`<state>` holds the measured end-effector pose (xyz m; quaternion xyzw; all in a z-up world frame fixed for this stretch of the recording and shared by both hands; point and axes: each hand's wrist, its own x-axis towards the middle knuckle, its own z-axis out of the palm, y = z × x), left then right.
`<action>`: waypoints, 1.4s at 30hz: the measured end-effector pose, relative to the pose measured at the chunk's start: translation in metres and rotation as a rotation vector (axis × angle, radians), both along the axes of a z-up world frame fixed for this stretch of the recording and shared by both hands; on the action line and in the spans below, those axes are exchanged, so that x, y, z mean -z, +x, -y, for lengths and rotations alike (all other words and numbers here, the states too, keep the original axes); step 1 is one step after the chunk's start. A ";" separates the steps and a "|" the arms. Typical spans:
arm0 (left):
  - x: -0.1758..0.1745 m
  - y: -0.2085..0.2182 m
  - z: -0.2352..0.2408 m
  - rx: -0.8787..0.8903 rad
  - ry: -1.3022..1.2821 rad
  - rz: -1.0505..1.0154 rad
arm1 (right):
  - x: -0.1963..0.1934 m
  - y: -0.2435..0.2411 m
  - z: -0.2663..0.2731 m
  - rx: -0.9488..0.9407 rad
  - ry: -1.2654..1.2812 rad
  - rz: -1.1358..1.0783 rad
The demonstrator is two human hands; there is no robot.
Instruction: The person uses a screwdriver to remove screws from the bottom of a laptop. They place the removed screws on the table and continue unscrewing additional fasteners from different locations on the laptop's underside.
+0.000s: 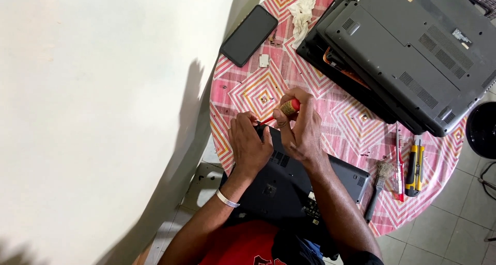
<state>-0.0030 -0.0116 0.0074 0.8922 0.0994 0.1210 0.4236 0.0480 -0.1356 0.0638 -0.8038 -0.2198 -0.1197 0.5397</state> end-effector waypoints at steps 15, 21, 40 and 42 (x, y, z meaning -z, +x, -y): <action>0.006 0.000 0.001 0.007 0.017 -0.004 | 0.005 -0.001 -0.001 0.006 -0.051 0.060; 0.009 0.000 0.001 0.003 0.036 0.003 | 0.013 0.000 -0.004 0.075 -0.201 0.201; 0.000 0.000 0.001 -0.008 -0.079 0.102 | -0.010 0.005 -0.015 0.033 -0.167 0.157; 0.008 0.000 0.001 0.006 -0.078 0.160 | -0.009 0.003 -0.015 0.031 -0.237 0.183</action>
